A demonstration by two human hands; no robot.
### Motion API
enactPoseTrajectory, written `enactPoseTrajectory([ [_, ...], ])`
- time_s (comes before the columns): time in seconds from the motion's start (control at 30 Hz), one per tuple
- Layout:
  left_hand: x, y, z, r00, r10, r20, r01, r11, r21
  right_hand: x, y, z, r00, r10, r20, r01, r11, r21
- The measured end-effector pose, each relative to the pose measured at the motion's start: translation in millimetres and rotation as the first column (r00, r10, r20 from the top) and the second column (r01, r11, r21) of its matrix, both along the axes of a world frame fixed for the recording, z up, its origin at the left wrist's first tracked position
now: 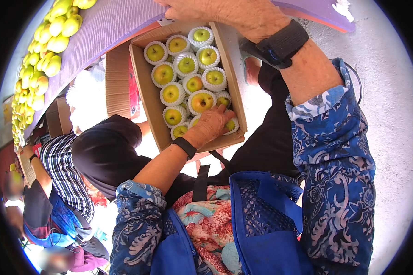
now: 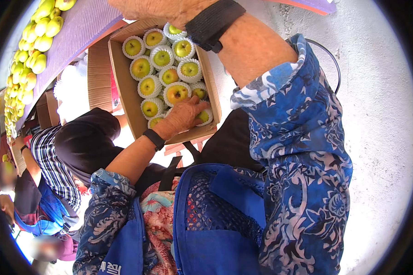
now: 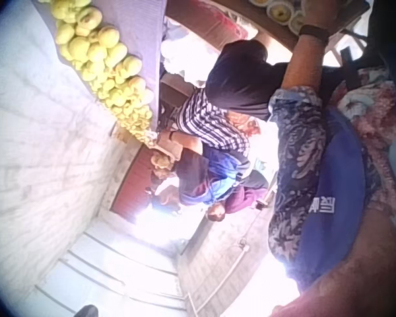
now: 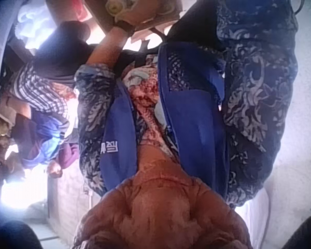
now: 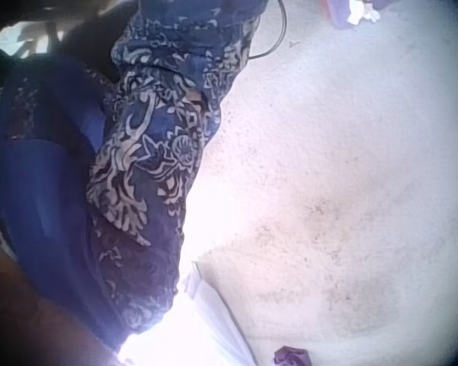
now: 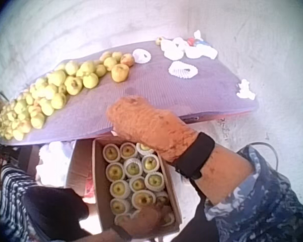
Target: Pack apples into a cardboard box with protective foam sleeves.
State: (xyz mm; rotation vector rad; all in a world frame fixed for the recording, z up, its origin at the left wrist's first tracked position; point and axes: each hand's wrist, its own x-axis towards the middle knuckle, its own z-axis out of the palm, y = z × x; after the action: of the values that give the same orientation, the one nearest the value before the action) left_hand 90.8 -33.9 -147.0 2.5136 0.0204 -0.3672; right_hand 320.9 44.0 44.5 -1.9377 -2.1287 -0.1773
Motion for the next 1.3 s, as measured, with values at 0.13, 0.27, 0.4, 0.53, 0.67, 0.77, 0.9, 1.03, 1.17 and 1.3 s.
enactPoseTrajectory([
  [0.13,-3.0,-12.3,-7.2,0.999,0.042,0.002,-0.042,0.999,-0.001,2.7,0.3,-12.5,0.998,0.061,0.031,-0.066,0.982,0.176],
  [0.27,-1.7,-13.5,-7.7,0.999,0.042,0.031,-0.043,0.998,0.035,5.8,-1.4,-17.7,0.991,0.129,0.046,-0.137,0.928,0.345],
  [0.4,3.3,-3.8,-2.5,0.996,0.028,-0.083,-0.028,1.000,0.000,5.8,-4.6,-17.1,0.994,0.079,0.070,-0.092,0.973,0.213],
  [0.53,0.6,-1.8,1.9,0.990,0.074,-0.120,-0.078,0.996,-0.029,5.0,-6.9,-18.8,0.971,0.075,0.228,-0.164,0.899,0.405],
  [0.67,-15.2,-12.7,3.9,0.991,0.018,-0.134,-0.007,0.996,0.083,2.0,-3.4,-16.1,0.913,0.036,0.406,-0.160,0.948,0.276],
  [0.77,-16.1,-14.7,2.4,0.999,0.020,-0.045,-0.014,0.991,0.132,-0.8,-9.1,-13.5,0.964,0.060,0.258,-0.204,0.789,0.579],
  [0.9,-6.0,-7.3,3.1,0.985,0.047,-0.167,-0.033,0.996,0.087,1.0,1.9,-5.9,0.985,0.169,-0.013,-0.151,0.907,0.392],
  [1.03,0.2,1.1,9.4,0.961,0.073,-0.266,-0.066,0.997,0.034,4.5,3.7,-10.7,0.998,0.059,0.026,-0.063,0.981,0.185],
  [1.17,3.4,9.7,14.8,0.976,0.117,-0.184,-0.107,0.992,0.064,6.9,3.8,-14.0,0.995,0.104,-0.006,-0.099,0.962,0.255],
  [1.3,6.4,24.2,23.0,0.972,0.053,-0.228,-0.039,0.997,0.063,0.7,9.2,-11.9,0.996,0.089,0.000,-0.085,0.949,0.304],
])
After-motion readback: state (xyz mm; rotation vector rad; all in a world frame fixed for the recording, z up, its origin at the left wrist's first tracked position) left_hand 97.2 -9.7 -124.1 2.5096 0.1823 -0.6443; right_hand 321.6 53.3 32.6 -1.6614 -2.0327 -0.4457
